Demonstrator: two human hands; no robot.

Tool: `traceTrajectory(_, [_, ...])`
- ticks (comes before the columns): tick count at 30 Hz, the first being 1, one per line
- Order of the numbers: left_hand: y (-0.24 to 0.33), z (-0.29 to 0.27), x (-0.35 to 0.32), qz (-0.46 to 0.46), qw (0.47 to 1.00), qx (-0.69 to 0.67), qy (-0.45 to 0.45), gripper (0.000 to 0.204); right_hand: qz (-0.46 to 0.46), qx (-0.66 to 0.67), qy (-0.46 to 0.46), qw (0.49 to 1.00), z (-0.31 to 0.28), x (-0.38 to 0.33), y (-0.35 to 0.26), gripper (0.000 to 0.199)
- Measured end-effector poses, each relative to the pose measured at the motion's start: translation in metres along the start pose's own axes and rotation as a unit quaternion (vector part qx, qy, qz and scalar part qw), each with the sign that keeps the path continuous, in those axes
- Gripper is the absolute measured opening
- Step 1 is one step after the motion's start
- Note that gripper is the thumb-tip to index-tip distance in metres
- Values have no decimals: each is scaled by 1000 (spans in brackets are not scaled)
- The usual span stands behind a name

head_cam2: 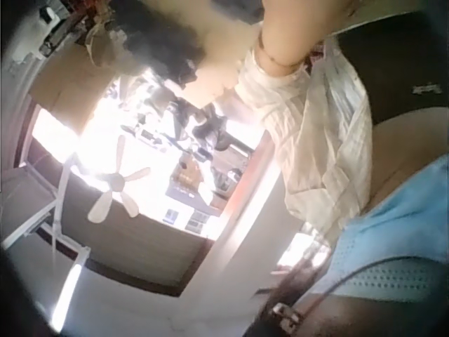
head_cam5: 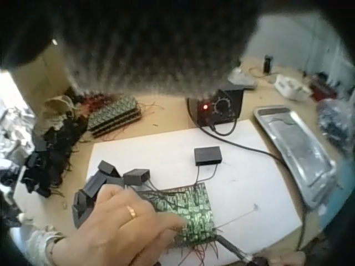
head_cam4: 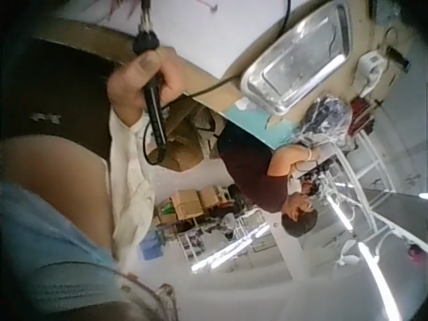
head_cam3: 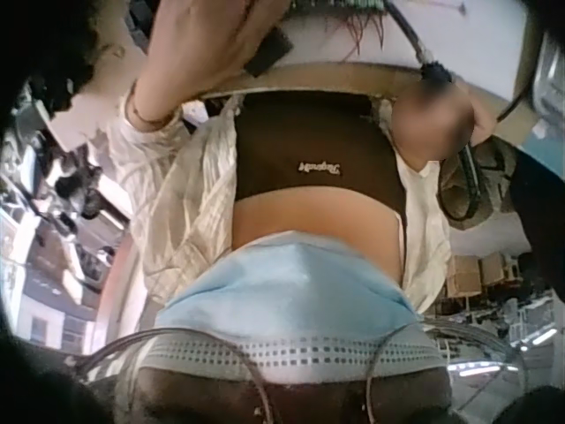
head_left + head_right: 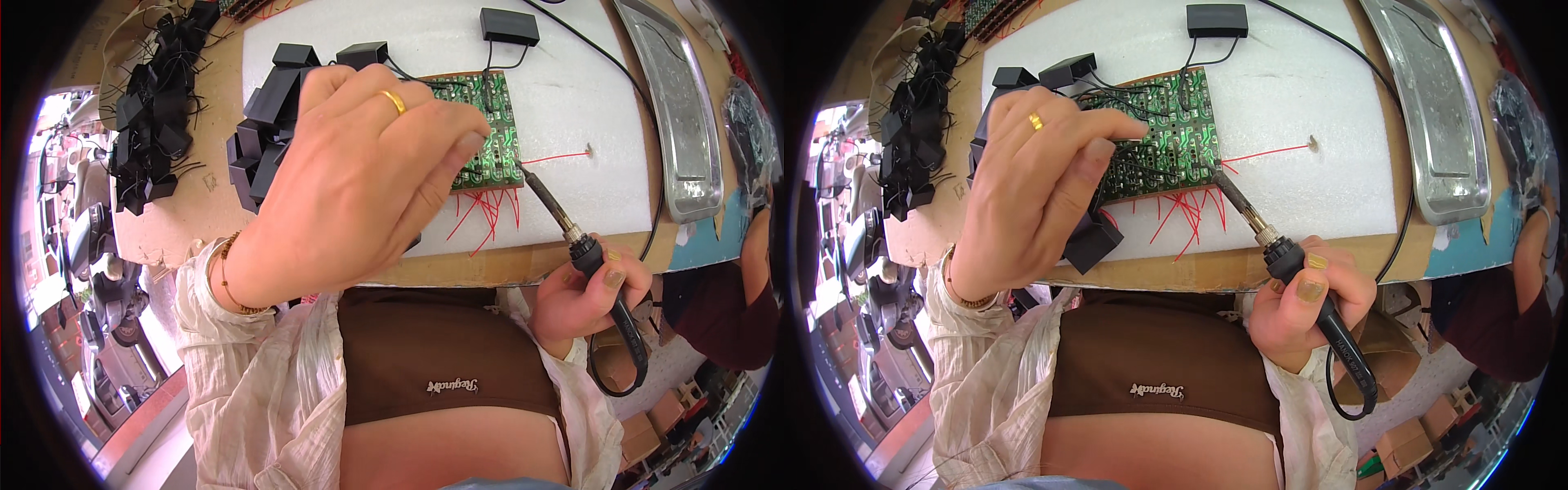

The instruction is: Soldering wires and electronic components onto a printed circuit board at a factory workbench.

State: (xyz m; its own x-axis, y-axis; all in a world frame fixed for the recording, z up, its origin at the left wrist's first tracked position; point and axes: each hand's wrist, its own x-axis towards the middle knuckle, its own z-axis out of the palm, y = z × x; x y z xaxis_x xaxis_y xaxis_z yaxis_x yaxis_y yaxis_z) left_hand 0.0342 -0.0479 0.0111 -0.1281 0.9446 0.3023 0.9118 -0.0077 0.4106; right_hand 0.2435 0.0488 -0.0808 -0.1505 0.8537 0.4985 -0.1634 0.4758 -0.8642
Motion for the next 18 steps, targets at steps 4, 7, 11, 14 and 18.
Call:
traceTrajectory(4, [-7,6,5,1,1000,25,-15,18,-33,6,8,999,6,6,1,26])
traceTrajectory(7, [-10,17,8,-34,999,-7,18,19,-47,-10,-1,999,8,9,3,27])
traceTrajectory(11, [-14,22,9,-31,999,-29,22,18,-63,-7,-17,998,10,10,10,28])
traceTrajectory(14, [-17,15,7,-5,1000,-14,17,17,-50,-5,-19,999,8,10,11,28])
traceTrajectory(18, [-16,5,6,4,1000,7,24,16,-40,5,-14,999,8,9,10,29])
